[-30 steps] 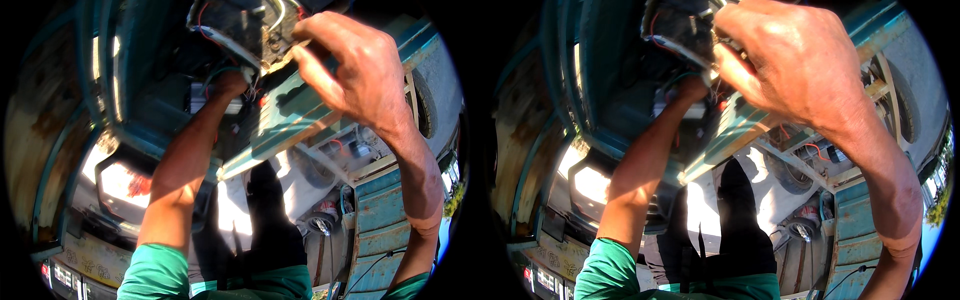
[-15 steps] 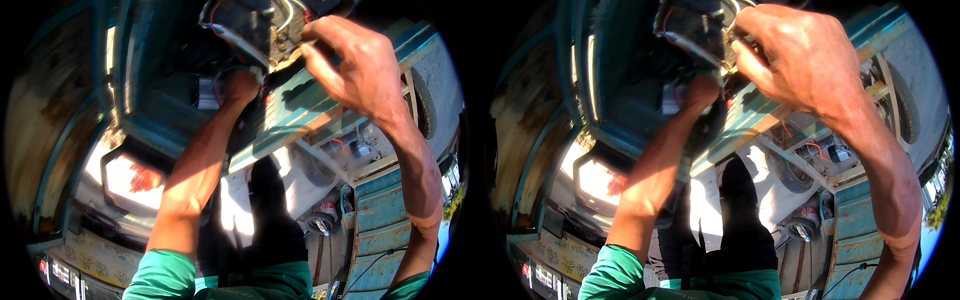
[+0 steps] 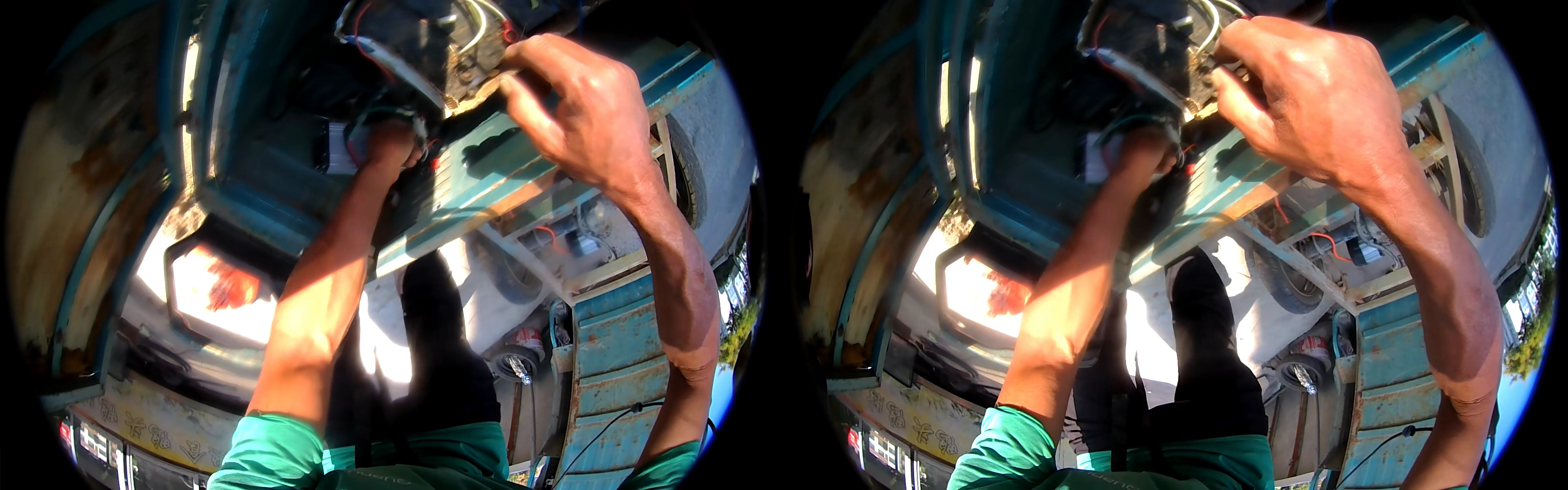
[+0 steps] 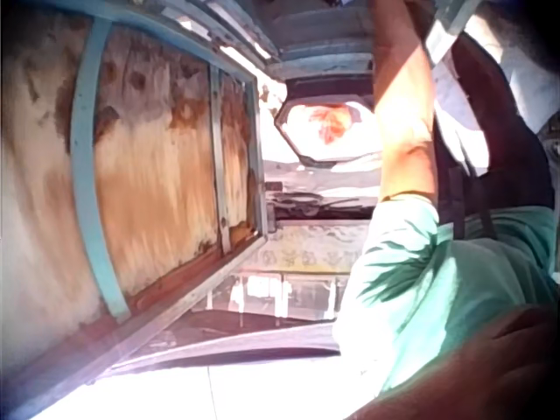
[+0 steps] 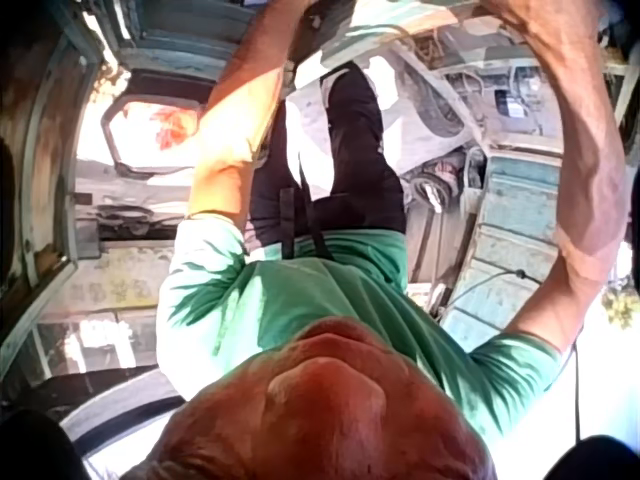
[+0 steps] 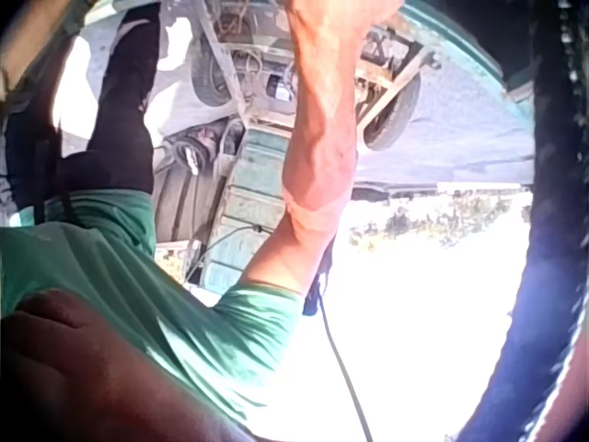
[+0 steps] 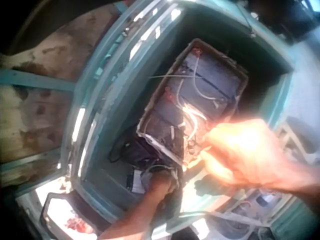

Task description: The person works on the electrical system of a teal three-wheeled vehicle. They tie a white string to the vehicle's frame, then open a side panel to access the internal wiring. Using a multimeter, they test connections on the battery and surrounding components.

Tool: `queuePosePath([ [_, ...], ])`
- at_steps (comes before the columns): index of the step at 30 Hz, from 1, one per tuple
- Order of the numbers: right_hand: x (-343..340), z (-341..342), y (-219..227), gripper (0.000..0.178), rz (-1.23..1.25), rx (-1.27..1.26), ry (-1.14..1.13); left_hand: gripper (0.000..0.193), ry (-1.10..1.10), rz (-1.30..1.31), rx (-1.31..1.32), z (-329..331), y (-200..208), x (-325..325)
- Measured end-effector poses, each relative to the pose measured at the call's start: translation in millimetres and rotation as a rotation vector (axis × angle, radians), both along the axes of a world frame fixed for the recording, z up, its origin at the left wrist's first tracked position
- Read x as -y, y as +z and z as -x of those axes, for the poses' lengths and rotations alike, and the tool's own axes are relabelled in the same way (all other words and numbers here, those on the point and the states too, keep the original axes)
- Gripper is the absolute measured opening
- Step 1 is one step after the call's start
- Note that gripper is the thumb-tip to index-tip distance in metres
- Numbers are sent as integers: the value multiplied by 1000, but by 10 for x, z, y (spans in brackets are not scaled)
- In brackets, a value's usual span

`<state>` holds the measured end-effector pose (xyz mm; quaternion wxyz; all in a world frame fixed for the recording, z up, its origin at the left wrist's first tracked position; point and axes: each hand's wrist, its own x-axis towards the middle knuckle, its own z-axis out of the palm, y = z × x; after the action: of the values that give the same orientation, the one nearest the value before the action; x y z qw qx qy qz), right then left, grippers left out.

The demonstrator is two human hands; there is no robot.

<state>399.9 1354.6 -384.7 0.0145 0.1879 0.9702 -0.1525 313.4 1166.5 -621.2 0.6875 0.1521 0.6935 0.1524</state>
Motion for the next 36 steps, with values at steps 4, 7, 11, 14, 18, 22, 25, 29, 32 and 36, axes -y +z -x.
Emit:
queuePosePath([
  [4, 0, -19, -22, 17, -4, 40, 12, 25, 681, 176, 372, 87, -61, 80],
  [7, -1, 1, -17, 16, 21, 19, 22, 28, 757, 179, 514, 182, -162, 153],
  [11, -17, 2, 20, 22, 68, 144, -1, 28, 785, 163, 595, 254, -127, 170],
  [14, -13, 10, 31, 22, 69, 180, -7, 27, 822, 188, 548, 223, -123, 148],
  [18, -18, 28, 43, 22, 60, 177, 4, 26, 846, 119, 551, 197, -230, 209],
  [22, -17, 36, 53, 23, 61, 175, 5, 31, 842, 85, 576, 229, -275, 254],
  [25, -21, -3, -25, 19, 28, 51, 22, 39, 669, -7, 491, 230, -205, 235],
  [29, -12, 20, -11, 18, 48, 37, 10, 49, 482, -6, 326, 226, -66, 146],
  [32, -20, 27, 11, 19, 52, 86, 10, 52, 515, 6, 222, 187, -15, 121],
  [36, -42, 24, 49, 22, 63, 180, 12, 47, 229, -129, 21, 175, -37, 133],
])
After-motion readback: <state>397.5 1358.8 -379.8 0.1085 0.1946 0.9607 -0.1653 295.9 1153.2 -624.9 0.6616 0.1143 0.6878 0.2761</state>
